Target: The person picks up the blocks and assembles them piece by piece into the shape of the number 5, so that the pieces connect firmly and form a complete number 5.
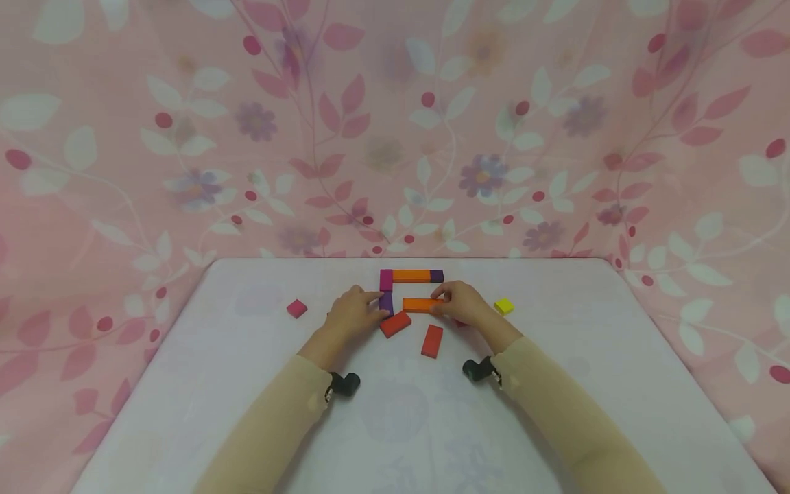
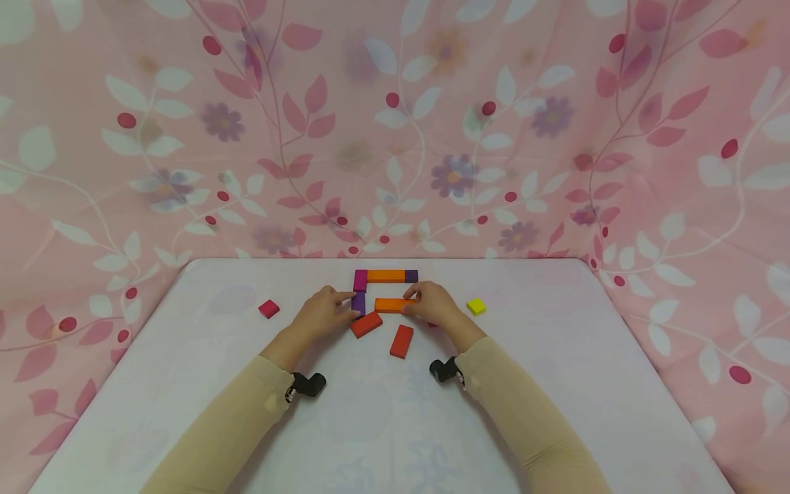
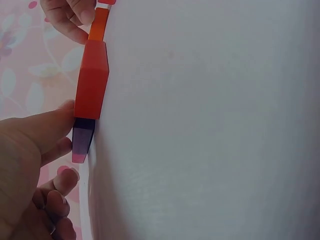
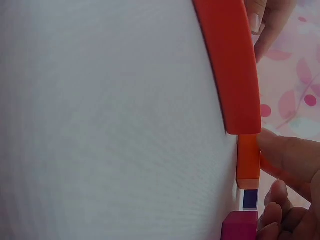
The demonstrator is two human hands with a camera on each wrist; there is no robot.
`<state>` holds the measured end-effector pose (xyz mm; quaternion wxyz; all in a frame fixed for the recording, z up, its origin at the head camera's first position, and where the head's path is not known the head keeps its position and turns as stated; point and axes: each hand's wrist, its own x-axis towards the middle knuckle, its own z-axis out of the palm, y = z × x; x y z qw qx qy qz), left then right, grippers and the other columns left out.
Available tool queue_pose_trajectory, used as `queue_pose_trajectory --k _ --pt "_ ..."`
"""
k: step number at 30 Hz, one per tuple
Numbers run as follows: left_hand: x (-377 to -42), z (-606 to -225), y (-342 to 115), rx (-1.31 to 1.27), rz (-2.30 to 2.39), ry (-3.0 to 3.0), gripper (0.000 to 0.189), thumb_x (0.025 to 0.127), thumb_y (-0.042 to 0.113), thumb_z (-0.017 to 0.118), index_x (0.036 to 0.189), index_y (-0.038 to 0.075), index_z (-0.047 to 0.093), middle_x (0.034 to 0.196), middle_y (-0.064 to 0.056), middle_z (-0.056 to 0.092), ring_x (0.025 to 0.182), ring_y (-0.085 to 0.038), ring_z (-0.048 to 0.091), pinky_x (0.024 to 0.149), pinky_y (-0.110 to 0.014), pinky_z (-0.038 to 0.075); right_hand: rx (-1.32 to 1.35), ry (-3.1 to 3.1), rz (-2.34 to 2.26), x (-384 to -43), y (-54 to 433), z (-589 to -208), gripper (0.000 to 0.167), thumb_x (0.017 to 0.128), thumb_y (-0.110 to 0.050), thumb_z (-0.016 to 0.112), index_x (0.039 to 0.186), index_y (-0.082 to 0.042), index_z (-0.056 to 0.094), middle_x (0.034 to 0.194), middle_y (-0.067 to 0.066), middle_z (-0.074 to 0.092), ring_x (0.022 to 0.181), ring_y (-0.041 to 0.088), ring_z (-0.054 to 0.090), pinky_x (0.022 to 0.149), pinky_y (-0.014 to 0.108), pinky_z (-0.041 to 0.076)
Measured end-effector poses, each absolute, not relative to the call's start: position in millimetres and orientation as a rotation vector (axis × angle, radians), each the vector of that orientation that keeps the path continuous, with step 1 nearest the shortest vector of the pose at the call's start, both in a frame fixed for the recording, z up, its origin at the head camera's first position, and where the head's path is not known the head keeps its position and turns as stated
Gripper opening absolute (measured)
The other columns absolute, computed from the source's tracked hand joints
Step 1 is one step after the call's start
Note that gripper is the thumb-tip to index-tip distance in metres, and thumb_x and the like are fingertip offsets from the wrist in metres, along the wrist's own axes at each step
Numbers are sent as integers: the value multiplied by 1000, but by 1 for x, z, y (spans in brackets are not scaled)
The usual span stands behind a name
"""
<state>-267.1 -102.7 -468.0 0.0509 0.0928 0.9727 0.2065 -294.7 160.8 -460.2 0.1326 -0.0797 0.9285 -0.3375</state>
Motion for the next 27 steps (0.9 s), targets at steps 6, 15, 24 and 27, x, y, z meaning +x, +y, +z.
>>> queue_pose_trajectory --k 6,15,24,27 --pt "-269 -471 -103 333 592 2973 57 91 44 72 142 22 59 103 -8 56 89 -22 54 78 -36 50 -208 2675 -974 -295 159 -460 30 86 -27 81 112 -17 73 96 9 54 56 19 50 49 27 45" --pt "-271 -471 -105 327 608 2956 56 91 43 72 142 25 59 104 -9 57 90 -22 55 81 -38 51 -277 2706 -945 -293 154 -460 29 84 -27 82 110 -16 74 94 8 56 62 19 51 52 28 44" --pt "-271 -469 -107 365 614 2943 55 92 41 71 142 21 59 96 -7 56 85 -22 52 79 -35 49 -259 2688 -939 -291 148 -458 28 84 -27 82 109 -17 74 92 8 55 59 20 51 48 29 46" --pt "-272 -469 -107 368 614 2946 55 92 41 71 142 20 59 93 -6 55 83 -21 51 79 -34 49 -261 2694 -924 -291 147 -458 28 85 -29 82 109 -17 74 92 7 55 61 21 51 49 29 47"
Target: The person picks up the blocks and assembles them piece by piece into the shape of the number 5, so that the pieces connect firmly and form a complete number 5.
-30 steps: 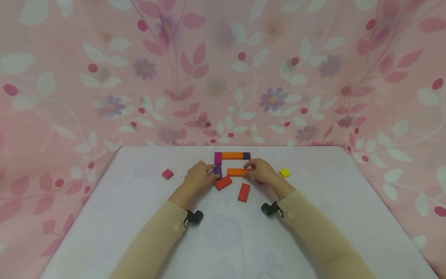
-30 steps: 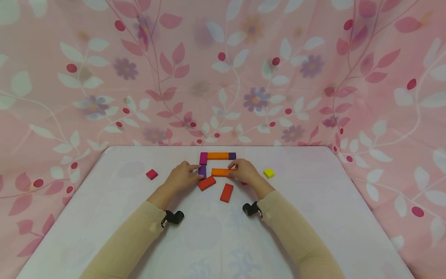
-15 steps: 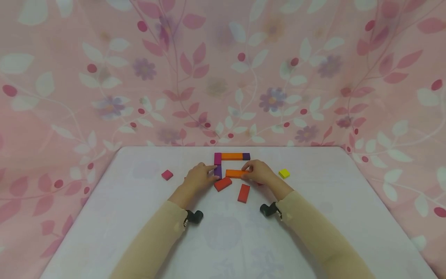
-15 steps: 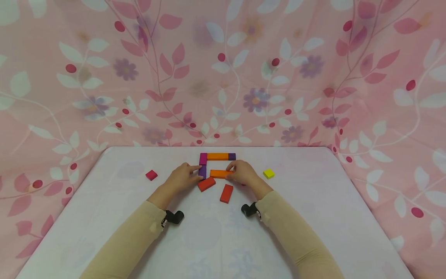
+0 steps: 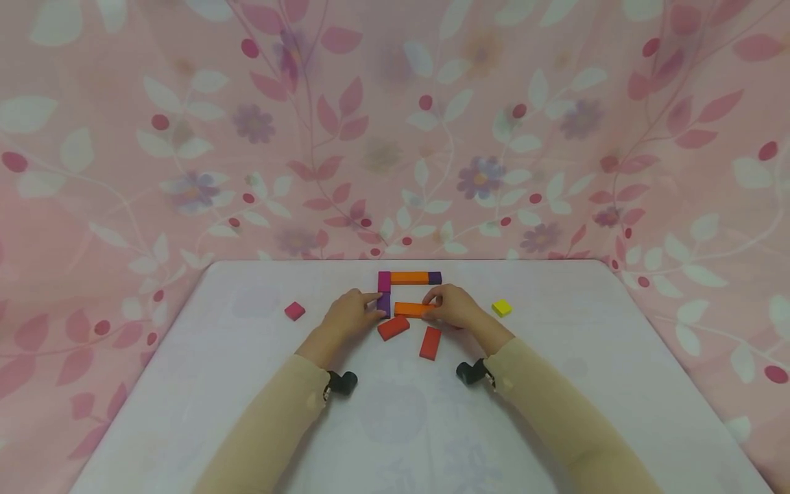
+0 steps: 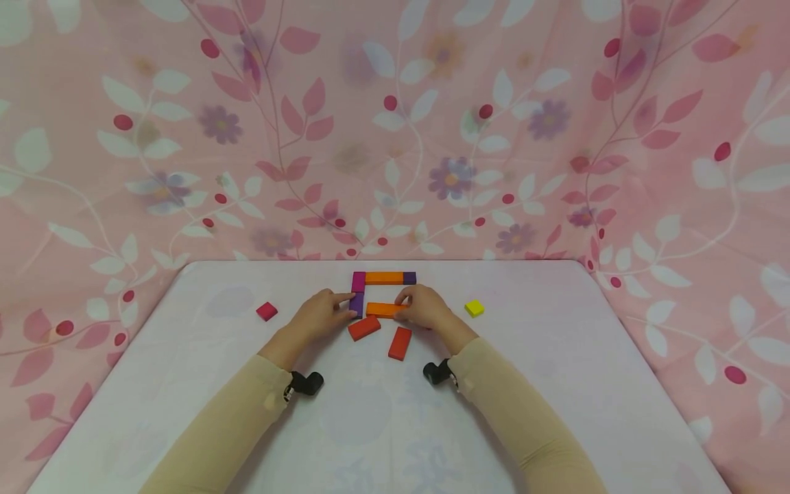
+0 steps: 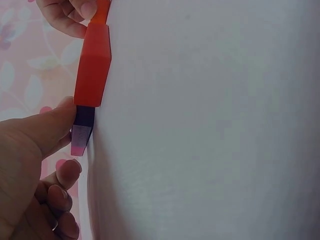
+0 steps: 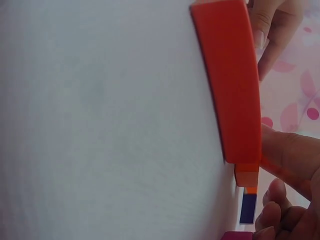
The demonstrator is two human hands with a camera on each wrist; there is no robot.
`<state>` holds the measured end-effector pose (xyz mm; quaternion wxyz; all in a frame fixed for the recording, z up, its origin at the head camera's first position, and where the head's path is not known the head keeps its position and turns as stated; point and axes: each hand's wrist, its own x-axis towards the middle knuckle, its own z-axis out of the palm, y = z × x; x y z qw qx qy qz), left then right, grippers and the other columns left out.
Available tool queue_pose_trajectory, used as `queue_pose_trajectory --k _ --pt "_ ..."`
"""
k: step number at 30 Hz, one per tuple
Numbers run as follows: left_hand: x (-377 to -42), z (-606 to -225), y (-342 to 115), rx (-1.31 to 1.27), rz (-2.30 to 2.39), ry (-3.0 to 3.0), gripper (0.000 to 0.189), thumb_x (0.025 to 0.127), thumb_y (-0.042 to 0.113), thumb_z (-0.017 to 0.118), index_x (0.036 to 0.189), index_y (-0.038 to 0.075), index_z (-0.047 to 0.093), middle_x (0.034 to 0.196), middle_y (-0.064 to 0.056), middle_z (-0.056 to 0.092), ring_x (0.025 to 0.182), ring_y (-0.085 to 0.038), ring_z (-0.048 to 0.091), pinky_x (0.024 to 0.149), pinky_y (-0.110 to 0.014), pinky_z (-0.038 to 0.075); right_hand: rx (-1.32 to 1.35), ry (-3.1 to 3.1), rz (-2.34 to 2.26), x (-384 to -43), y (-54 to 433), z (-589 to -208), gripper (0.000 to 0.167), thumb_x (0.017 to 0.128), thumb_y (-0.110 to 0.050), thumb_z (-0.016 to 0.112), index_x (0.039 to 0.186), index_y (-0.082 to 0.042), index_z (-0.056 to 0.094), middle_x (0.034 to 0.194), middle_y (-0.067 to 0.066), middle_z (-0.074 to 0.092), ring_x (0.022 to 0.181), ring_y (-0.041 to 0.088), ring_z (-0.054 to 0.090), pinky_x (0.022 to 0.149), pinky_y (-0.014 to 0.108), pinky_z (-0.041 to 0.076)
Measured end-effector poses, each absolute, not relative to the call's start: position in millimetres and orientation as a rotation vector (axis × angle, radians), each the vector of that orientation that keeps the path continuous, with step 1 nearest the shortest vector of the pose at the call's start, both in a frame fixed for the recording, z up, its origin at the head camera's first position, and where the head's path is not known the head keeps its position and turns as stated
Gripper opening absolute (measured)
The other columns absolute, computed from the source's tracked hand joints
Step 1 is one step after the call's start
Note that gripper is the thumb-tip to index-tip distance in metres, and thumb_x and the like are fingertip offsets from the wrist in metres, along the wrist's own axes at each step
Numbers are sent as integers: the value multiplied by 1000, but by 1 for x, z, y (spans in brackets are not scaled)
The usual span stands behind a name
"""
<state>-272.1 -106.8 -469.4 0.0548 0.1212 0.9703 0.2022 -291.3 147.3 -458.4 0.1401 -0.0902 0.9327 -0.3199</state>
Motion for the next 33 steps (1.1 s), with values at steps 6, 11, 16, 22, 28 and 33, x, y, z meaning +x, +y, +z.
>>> queue_pose_trajectory --k 6,11,16,22,28,33 --pt "-273 -469 -107 373 616 2938 56 92 41 71 142 19 58 92 -6 54 82 -21 51 78 -33 48 -300 2712 -902 -293 145 -459 29 84 -28 82 108 -15 73 91 7 56 71 22 53 54 29 47" --pt "-273 -468 -106 350 627 2923 56 93 42 71 143 19 58 95 -5 56 86 -20 52 82 -34 50 -313 2719 -883 -293 143 -458 29 84 -29 82 108 -15 73 90 6 57 75 22 53 58 29 46" --pt "-272 -467 -106 328 628 2907 57 93 42 70 143 20 57 98 -6 57 89 -21 54 85 -36 51 -294 2723 -870 -294 142 -459 29 84 -30 82 108 -16 73 91 6 57 77 22 53 60 29 46" --pt "-271 -467 -105 297 649 2897 56 93 42 70 144 22 57 99 -6 57 91 -21 54 86 -37 51 -285 2712 -871 -295 142 -461 29 84 -30 83 108 -17 73 93 6 57 78 23 53 59 29 47" --pt "-269 -467 -105 289 658 2897 56 93 42 71 144 23 57 96 -5 55 87 -20 53 81 -34 50 -272 2693 -877 -296 143 -459 29 83 -30 83 108 -18 74 95 7 57 78 23 54 56 29 48" --pt "-270 -468 -105 300 670 2901 56 93 41 71 143 22 57 93 -5 54 84 -20 52 76 -32 49 -261 2688 -882 -294 142 -457 26 84 -28 83 107 -18 75 95 7 56 78 24 53 53 30 49"
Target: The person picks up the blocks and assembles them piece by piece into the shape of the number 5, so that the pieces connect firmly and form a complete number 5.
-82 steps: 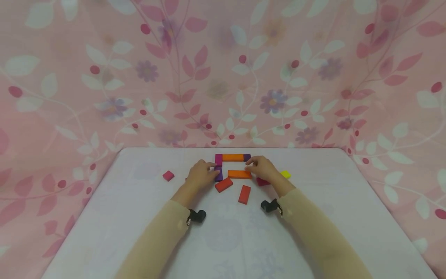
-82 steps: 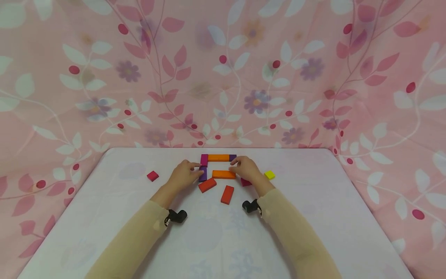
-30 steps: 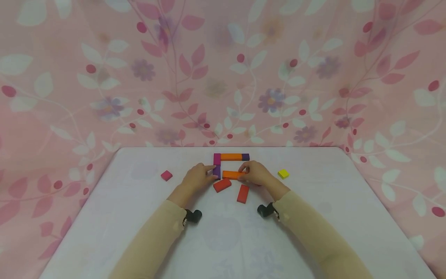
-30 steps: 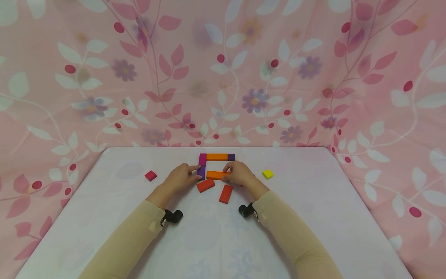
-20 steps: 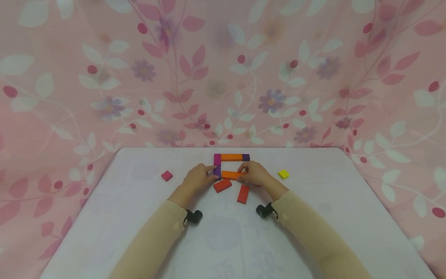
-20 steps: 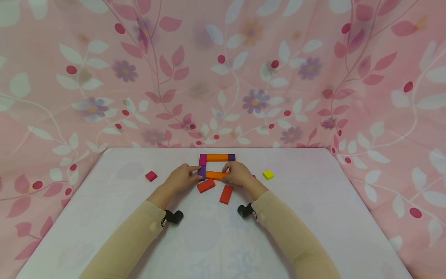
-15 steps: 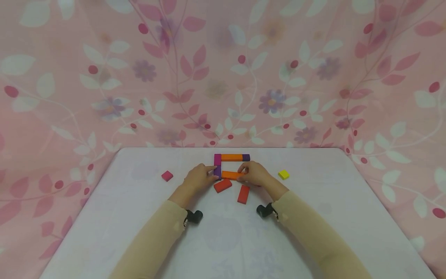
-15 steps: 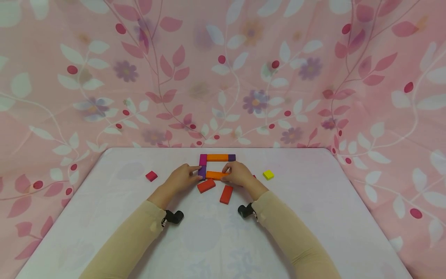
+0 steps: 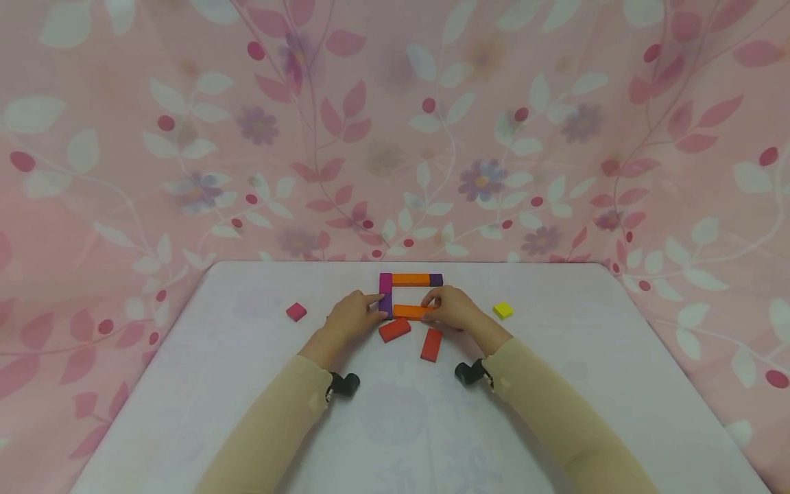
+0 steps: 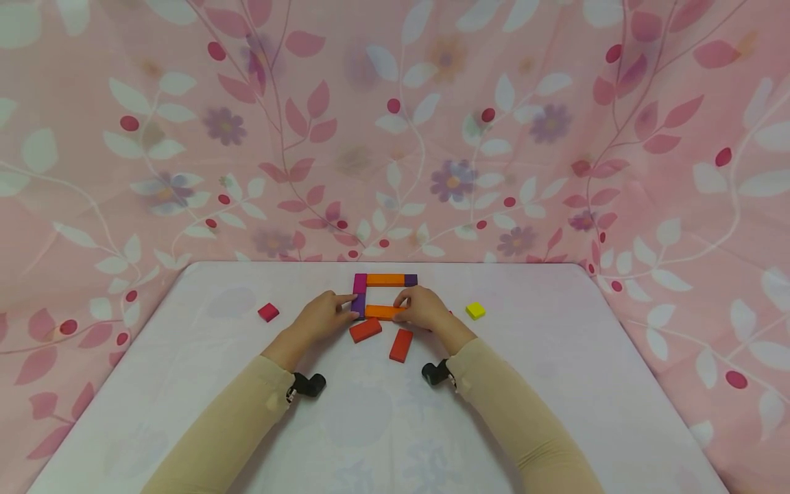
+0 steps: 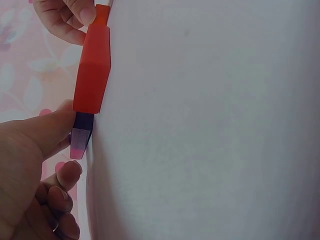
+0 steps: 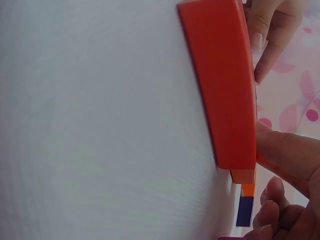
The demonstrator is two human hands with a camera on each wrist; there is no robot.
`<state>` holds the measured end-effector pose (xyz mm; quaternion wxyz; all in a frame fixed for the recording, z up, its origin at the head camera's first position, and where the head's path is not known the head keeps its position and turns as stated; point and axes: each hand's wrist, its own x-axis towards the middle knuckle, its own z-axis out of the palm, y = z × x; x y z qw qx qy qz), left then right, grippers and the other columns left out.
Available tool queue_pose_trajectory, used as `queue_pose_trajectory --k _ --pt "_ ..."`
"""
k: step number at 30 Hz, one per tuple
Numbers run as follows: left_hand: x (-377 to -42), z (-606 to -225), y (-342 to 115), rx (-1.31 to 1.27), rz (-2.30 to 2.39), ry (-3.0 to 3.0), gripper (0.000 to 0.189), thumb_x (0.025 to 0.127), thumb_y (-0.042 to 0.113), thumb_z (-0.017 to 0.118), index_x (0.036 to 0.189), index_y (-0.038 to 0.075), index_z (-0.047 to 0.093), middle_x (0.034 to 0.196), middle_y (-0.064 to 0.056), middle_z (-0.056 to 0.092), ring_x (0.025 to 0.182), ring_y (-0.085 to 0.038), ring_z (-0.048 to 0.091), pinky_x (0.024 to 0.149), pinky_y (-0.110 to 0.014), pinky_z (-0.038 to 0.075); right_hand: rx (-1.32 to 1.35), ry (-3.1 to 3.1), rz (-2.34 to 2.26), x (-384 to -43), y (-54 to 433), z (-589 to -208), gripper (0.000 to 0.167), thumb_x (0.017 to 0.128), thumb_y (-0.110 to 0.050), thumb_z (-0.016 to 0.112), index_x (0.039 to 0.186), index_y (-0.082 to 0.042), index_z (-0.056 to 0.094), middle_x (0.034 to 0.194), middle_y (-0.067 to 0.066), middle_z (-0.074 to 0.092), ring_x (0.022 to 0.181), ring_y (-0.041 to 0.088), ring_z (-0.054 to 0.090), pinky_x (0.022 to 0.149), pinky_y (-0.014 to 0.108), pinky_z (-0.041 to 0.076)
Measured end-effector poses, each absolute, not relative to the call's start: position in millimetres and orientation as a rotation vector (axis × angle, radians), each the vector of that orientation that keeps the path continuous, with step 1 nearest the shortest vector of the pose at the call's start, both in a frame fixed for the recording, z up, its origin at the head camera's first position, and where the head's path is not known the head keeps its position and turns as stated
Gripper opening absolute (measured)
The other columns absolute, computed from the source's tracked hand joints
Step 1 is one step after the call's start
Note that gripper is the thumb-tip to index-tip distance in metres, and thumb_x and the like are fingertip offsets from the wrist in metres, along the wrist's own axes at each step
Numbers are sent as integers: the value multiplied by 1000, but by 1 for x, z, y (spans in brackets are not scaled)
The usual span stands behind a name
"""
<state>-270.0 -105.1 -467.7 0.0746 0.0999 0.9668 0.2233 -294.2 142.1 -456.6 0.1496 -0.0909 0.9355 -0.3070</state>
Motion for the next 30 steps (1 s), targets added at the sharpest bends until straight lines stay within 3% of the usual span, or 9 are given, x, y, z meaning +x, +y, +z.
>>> queue_pose_trajectory --k 16,30 --pt "-270 -470 -106 313 678 2903 55 93 41 71 143 21 58 91 -5 54 81 -20 52 72 -31 47 -230 2680 -869 -292 141 -457 27 85 -29 82 109 -19 73 98 8 56 75 24 54 52 30 49" --pt "-267 -466 -107 306 700 2896 56 94 41 70 144 20 57 92 -5 54 83 -20 52 77 -32 49 -269 2698 -878 -291 146 -452 32 84 -31 82 112 -18 73 95 7 56 75 24 53 54 29 48"
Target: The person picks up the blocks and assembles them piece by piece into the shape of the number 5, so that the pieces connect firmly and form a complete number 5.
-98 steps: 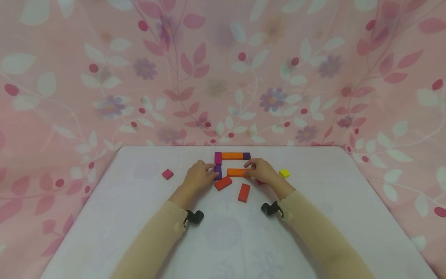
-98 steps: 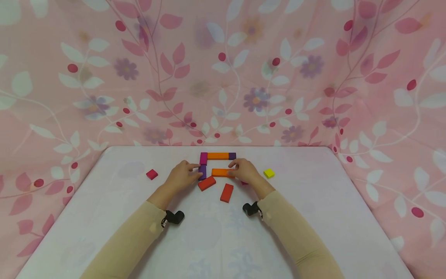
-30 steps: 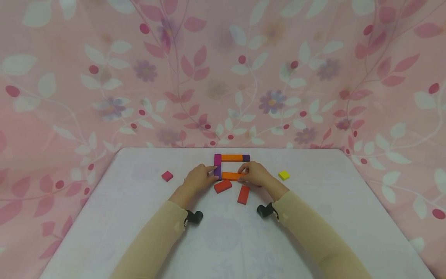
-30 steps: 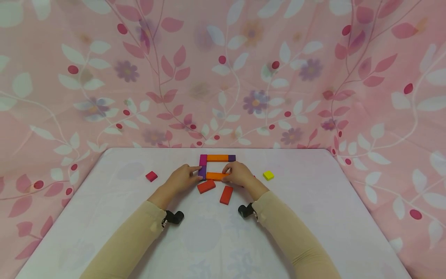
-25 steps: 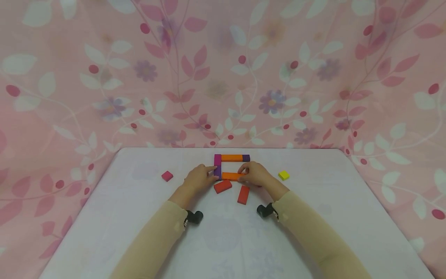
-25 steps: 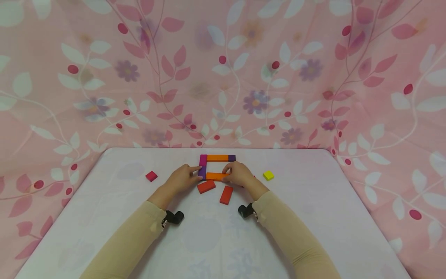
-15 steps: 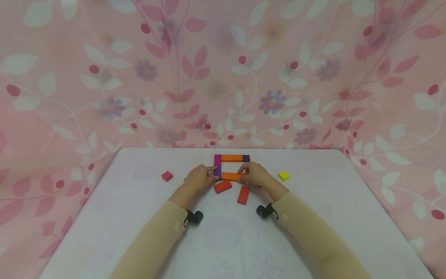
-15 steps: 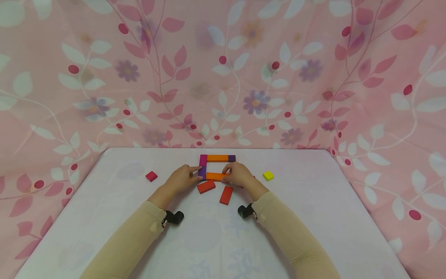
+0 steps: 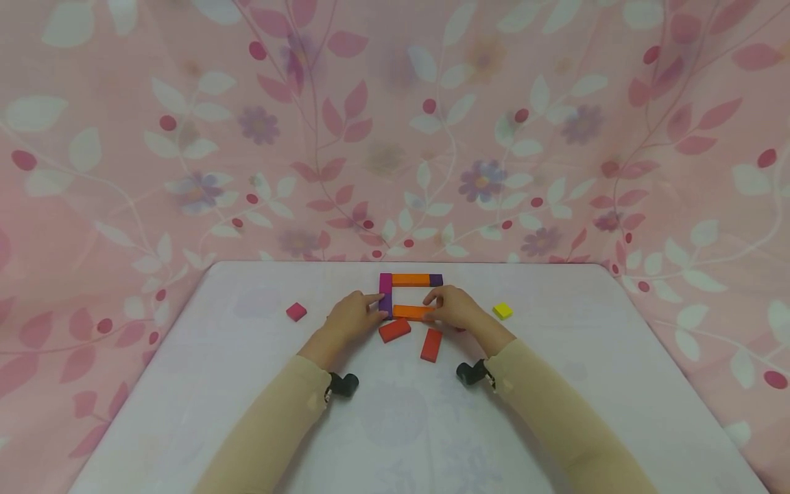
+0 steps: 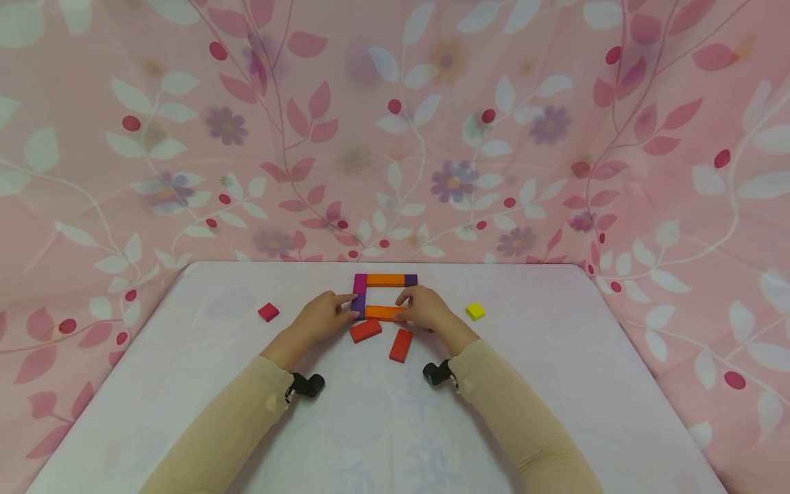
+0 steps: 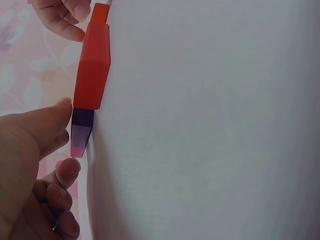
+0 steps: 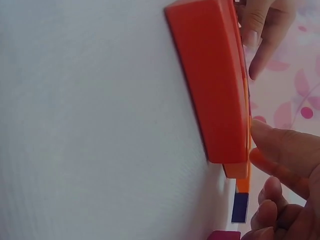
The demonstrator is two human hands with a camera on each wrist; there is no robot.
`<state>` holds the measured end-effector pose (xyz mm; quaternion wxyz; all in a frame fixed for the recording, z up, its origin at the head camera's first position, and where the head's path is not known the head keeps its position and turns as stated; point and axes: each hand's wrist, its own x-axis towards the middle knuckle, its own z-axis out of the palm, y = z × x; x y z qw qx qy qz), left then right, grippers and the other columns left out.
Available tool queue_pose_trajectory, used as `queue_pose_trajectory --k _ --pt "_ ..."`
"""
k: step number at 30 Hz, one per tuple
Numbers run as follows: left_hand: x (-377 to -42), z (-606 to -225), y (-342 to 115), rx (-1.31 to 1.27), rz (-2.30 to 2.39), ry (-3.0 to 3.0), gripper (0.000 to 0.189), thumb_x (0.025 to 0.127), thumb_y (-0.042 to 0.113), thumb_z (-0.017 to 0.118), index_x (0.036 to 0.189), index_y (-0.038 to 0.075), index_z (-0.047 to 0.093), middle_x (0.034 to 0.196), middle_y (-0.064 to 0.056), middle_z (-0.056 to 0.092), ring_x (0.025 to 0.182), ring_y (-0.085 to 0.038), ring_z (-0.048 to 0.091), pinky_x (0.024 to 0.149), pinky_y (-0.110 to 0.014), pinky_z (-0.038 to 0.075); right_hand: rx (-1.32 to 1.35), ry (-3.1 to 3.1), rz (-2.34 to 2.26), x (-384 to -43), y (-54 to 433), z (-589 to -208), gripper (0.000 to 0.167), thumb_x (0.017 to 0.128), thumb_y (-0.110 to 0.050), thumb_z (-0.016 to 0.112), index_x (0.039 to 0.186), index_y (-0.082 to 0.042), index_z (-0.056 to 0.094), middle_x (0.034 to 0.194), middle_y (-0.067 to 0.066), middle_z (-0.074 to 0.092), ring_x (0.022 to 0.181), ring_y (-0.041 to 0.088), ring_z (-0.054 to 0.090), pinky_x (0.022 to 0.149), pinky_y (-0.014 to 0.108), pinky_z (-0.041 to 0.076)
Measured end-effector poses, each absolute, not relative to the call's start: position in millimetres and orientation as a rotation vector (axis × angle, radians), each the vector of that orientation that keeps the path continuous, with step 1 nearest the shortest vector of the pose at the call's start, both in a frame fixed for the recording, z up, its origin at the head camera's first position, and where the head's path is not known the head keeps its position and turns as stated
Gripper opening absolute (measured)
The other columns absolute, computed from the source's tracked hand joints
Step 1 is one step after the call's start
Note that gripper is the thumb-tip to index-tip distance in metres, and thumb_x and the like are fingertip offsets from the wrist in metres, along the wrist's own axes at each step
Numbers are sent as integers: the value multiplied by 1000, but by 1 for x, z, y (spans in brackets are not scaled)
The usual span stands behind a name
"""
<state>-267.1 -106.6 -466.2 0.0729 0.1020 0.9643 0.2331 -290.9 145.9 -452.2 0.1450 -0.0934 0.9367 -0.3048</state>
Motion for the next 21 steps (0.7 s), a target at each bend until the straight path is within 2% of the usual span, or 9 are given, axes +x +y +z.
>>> queue_pose_trajectory --k 6,13,21 --pt "-266 -466 -108 329 683 2906 54 94 40 69 144 23 57 88 -5 52 79 -19 50 71 -30 46 -321 2707 -872 -291 148 -454 28 85 -30 81 109 -16 74 90 6 55 74 22 51 56 28 44" --pt "-266 -466 -108 349 675 2918 52 95 37 69 143 21 57 86 -5 52 78 -19 50 71 -30 46 -316 2697 -885 -291 147 -455 25 86 -27 81 108 -16 74 89 7 54 62 21 51 51 28 45" --pt "-266 -465 -107 343 671 2912 53 96 37 68 144 22 56 87 -5 52 79 -19 50 71 -30 46 -323 2703 -873 -291 148 -456 25 86 -26 80 108 -16 74 89 7 54 61 20 50 51 28 45"
